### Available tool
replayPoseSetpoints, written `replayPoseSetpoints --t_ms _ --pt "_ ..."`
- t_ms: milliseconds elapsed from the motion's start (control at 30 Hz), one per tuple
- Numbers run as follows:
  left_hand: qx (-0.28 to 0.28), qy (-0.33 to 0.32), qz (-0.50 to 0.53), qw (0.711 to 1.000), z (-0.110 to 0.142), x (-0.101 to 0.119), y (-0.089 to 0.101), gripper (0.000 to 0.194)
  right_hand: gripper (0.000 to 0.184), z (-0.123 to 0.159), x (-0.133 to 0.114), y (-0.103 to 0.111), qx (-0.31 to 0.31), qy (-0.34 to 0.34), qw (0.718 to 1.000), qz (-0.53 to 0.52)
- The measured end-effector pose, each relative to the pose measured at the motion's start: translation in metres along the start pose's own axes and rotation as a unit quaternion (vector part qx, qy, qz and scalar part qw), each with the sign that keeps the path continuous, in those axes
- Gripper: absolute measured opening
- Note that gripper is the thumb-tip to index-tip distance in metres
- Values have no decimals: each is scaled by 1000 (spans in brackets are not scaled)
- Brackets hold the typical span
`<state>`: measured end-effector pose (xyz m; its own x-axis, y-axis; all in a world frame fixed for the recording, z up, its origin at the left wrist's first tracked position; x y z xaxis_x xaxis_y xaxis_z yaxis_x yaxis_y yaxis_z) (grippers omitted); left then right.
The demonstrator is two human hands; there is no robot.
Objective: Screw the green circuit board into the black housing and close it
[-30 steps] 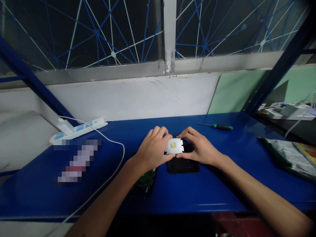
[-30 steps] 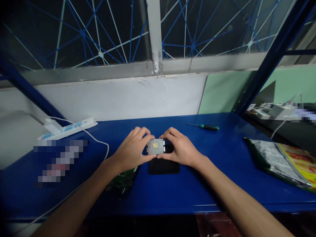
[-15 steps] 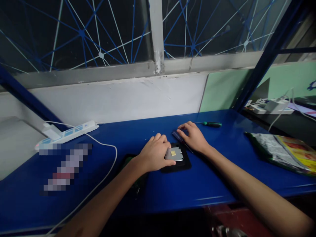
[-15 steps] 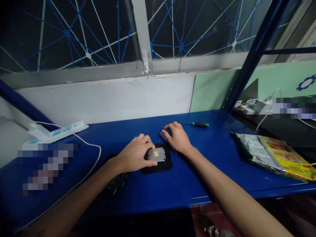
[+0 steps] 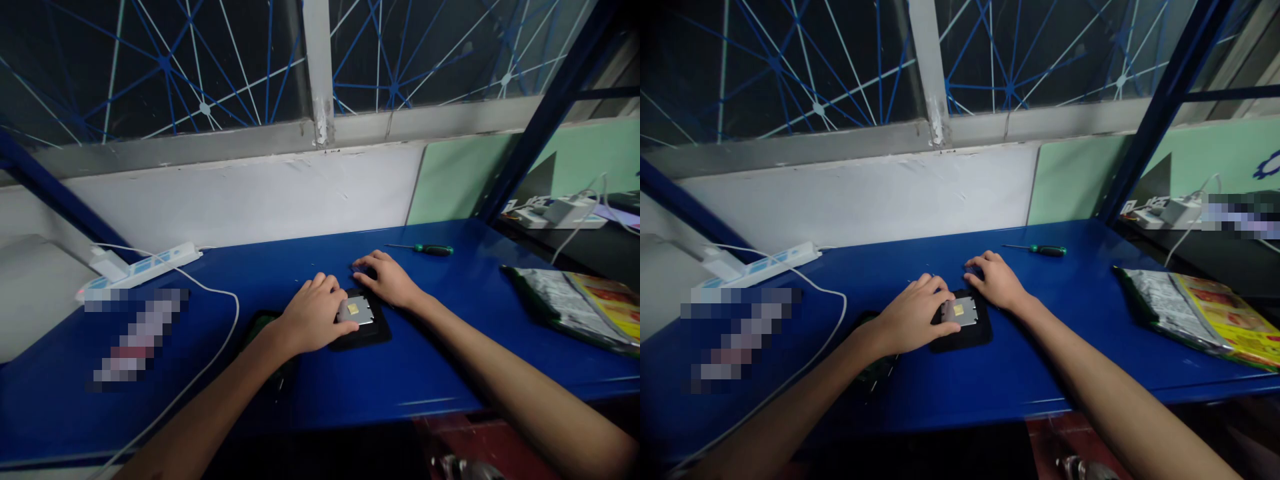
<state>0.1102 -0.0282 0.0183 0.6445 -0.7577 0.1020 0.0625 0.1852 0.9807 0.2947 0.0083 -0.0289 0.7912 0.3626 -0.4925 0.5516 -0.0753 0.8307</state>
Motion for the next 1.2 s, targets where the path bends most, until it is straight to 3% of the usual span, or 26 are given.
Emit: replayPoseSetpoints --t_ms 200,367,500,600,667,867,1033,1200 --pt "87 5 -10 996 20 2 -4 35 16 0 2 1 -2 2 1000 2" --pt "110 10 2 994 53 1 -18 35 31 2 0 13 37 -14 999 -11" --pt "185 76 28 979 84 -13 -27 29 44 6 -1 36 138 -34 989 -43" --pt "222 115 53 967 101 -23 -35 25 48 11 1 48 239 -48 962 -127" --pt "225 130 73 963 106 -26 -40 23 46 14 2 48 267 -53 942 -195" --pt "217 148 92 961 106 -24 -44 24 35 8 -22 27 223 -41 925 -304" --pt "236 151 80 957 105 -25 -45 29 36 -10 -46 8 171 -17 946 -273" --pt "213 140 54 965 101 -21 -35 27 35 -24 -58 -3 136 -9 960 -246"
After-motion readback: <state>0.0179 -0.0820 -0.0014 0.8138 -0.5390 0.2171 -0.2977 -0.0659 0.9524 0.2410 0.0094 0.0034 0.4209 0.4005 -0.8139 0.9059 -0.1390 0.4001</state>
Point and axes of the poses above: each hand's wrist, its own z-axis away from the middle knuckle, its own y-axis out of the back of the hand, x = y × z, the point moved 4 cm from there along -z, towards the middle knuckle, and after that the axes turned 10 degrees about -x, right-handed, at the moved point
